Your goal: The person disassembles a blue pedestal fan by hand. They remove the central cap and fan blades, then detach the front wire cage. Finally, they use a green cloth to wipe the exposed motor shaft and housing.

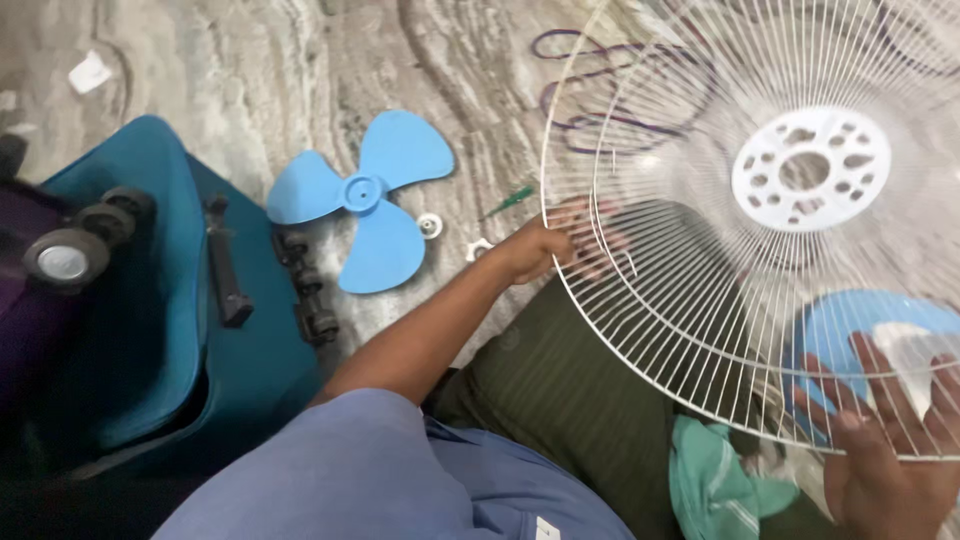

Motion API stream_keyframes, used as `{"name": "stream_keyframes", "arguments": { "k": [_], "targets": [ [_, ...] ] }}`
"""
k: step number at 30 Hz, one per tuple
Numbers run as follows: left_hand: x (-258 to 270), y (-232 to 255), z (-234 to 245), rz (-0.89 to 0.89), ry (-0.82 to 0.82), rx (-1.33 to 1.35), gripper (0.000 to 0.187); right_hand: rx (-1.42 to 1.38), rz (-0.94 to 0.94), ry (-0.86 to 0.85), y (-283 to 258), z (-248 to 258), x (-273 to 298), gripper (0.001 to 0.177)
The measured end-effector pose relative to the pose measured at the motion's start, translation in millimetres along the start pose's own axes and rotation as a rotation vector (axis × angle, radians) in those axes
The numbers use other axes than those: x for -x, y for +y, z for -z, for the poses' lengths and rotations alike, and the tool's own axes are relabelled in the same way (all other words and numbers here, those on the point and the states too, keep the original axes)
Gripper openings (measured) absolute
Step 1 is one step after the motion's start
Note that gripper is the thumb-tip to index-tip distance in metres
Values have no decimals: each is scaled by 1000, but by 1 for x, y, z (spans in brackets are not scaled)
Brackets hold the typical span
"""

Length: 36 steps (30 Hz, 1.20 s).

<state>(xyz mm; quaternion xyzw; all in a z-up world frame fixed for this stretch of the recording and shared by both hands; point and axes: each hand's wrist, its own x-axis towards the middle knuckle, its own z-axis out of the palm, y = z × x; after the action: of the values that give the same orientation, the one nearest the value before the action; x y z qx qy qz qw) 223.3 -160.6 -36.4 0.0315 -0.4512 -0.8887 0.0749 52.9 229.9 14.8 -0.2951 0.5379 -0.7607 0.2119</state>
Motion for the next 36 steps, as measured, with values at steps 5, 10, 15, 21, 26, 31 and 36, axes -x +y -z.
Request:
{"name": "stream_keyframes", "arguments": {
  "k": [5, 10, 15, 21, 26, 31, 36],
  "targets": [
    [24, 3, 32, 20, 199, 30, 90, -286, -121, -94, 40, 7, -2, 82],
    [54, -18, 49, -57, 514, 208, 81, 250, -274, 40, 54, -1, 17, 71],
    [62, -21, 57, -282, 763, 319, 74, 284, -191, -121, 68, 8, 12, 56],
    [42, -58, 98, -603, 898, 467, 31, 277, -134, -232, 73, -24, 9, 54],
    [51, -57, 144, -769, 1057, 595, 14, 733, 141, -455, 53, -62, 12, 60],
    [67, -41, 162, -826, 1167, 482, 41, 907, 248, -618, 69, -82, 16, 76],
    [71, -34, 164, -861, 1223, 452, 61, 952, 257, -592, 84, -81, 22, 77]
  ]
}}
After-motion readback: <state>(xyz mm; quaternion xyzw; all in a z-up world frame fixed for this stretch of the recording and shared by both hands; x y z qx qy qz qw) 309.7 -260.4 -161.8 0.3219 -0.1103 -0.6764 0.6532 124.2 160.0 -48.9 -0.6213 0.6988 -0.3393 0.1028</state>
